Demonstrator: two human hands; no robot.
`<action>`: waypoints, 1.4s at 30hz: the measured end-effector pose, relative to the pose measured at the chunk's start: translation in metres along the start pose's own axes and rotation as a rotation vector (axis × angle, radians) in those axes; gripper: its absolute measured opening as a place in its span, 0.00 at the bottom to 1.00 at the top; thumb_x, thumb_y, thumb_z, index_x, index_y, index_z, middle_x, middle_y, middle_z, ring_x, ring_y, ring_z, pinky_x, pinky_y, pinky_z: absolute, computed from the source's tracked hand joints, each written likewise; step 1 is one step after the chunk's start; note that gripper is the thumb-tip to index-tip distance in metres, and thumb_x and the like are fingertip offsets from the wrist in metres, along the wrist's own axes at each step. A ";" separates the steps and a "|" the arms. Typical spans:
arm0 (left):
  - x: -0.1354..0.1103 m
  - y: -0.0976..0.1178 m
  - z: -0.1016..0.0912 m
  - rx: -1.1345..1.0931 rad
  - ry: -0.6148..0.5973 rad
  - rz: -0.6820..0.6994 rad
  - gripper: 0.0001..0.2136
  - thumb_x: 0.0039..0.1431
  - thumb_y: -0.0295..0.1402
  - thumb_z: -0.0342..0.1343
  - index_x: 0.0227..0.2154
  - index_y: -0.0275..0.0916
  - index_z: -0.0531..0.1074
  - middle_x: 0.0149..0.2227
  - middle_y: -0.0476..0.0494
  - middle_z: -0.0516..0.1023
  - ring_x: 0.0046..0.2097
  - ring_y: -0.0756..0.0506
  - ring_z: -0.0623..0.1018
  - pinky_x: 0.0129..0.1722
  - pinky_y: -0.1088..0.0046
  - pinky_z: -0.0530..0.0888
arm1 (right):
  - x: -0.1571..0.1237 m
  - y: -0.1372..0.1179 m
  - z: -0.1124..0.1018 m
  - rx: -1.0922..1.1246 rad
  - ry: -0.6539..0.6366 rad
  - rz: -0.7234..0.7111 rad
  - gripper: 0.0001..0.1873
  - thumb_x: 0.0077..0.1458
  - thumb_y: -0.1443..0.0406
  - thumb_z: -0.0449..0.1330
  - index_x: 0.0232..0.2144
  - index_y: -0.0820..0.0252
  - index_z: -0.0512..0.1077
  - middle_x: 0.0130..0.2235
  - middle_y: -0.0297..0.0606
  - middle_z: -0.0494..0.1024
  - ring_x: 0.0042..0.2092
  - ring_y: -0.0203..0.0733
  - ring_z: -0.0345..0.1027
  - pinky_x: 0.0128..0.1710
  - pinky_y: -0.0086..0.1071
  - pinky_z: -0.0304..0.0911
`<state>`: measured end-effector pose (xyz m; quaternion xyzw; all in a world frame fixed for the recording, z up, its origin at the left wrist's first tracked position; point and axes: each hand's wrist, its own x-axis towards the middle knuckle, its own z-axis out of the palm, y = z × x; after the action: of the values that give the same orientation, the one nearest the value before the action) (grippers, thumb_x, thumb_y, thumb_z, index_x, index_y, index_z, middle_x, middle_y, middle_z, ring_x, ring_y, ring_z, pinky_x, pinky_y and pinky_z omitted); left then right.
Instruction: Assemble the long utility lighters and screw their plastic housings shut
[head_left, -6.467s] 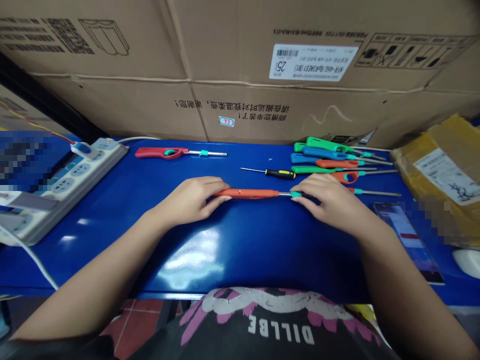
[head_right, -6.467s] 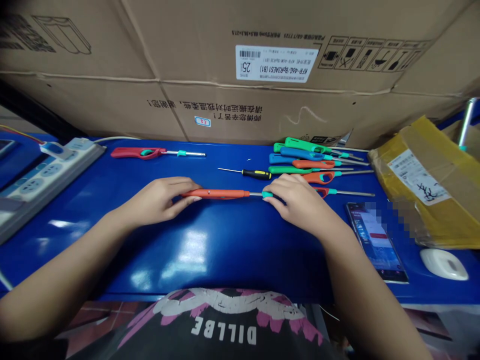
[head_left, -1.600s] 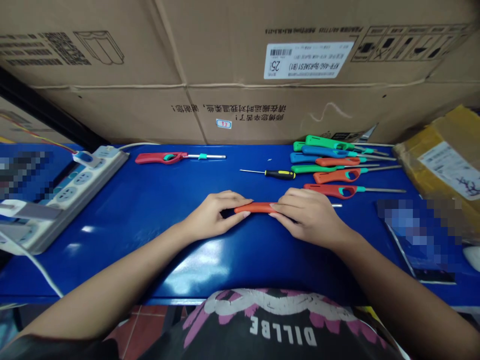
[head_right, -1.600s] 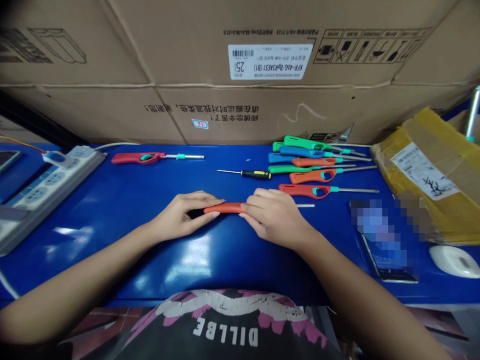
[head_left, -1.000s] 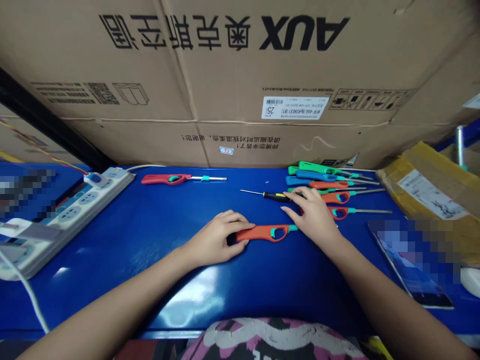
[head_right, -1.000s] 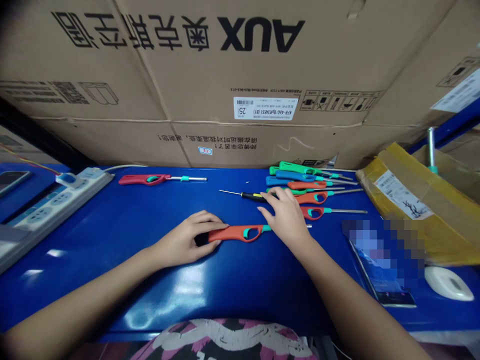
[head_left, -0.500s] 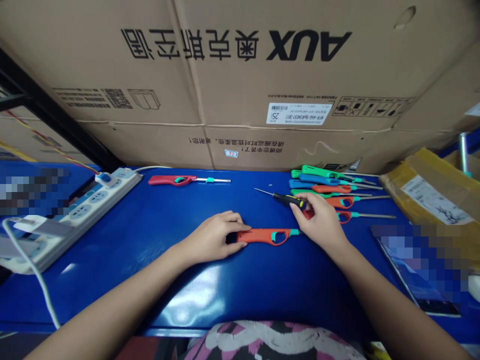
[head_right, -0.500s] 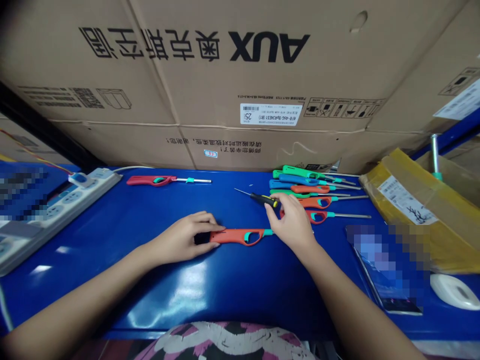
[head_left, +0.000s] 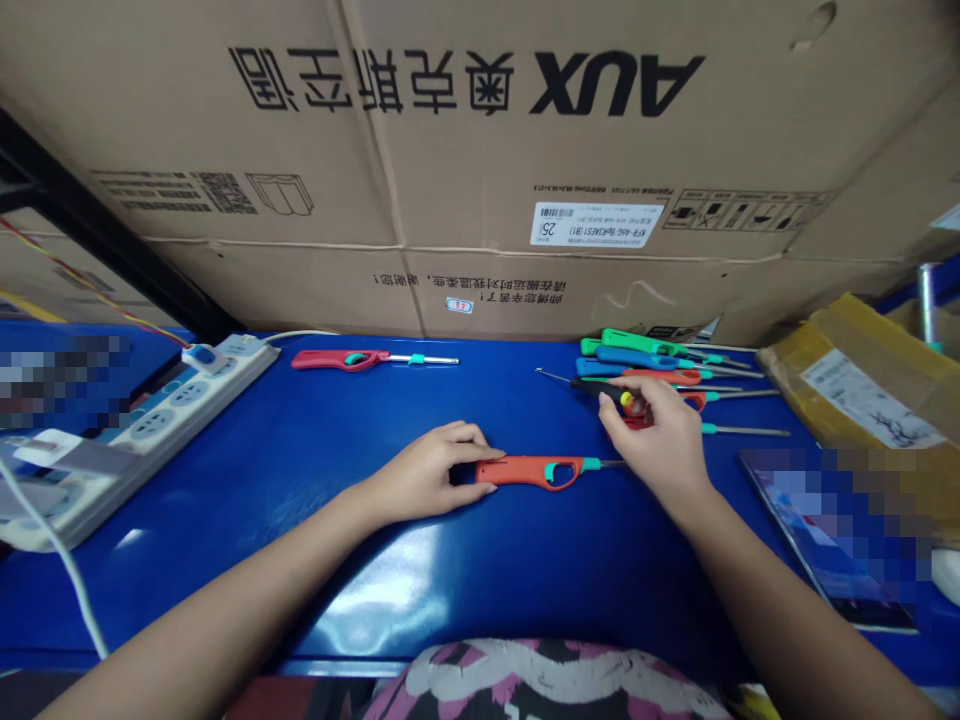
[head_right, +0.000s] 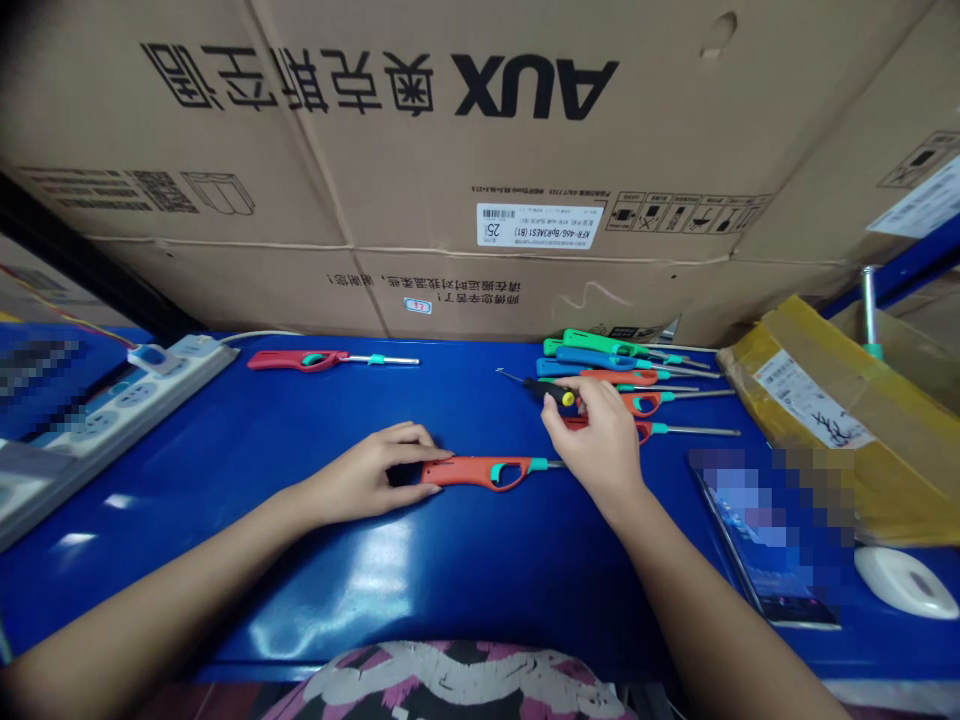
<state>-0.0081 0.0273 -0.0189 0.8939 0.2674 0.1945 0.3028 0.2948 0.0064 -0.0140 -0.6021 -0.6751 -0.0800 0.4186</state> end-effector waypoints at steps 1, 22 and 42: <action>0.000 0.000 0.000 -0.001 0.003 0.005 0.17 0.62 0.34 0.62 0.54 0.39 0.77 0.45 0.40 0.79 0.47 0.43 0.78 0.50 0.63 0.75 | 0.000 0.000 0.000 -0.004 -0.001 0.003 0.07 0.59 0.60 0.61 0.38 0.56 0.75 0.31 0.38 0.77 0.31 0.45 0.69 0.33 0.39 0.67; 0.002 -0.004 0.014 0.055 0.047 0.042 0.18 0.67 0.39 0.59 0.57 0.41 0.74 0.51 0.38 0.78 0.51 0.41 0.76 0.54 0.59 0.71 | 0.000 -0.011 -0.007 0.363 0.161 0.345 0.12 0.61 0.54 0.61 0.38 0.56 0.75 0.30 0.34 0.75 0.27 0.38 0.67 0.26 0.33 0.66; 0.006 0.014 0.017 -0.282 0.455 -0.132 0.06 0.61 0.33 0.66 0.39 0.39 0.83 0.37 0.45 0.86 0.37 0.48 0.81 0.39 0.72 0.76 | -0.007 -0.037 -0.006 0.851 -0.076 0.393 0.16 0.62 0.50 0.60 0.36 0.56 0.71 0.23 0.27 0.71 0.17 0.32 0.63 0.16 0.29 0.62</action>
<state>0.0108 0.0138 -0.0211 0.7569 0.3566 0.4054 0.3683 0.2649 -0.0126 -0.0001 -0.4958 -0.5359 0.3067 0.6107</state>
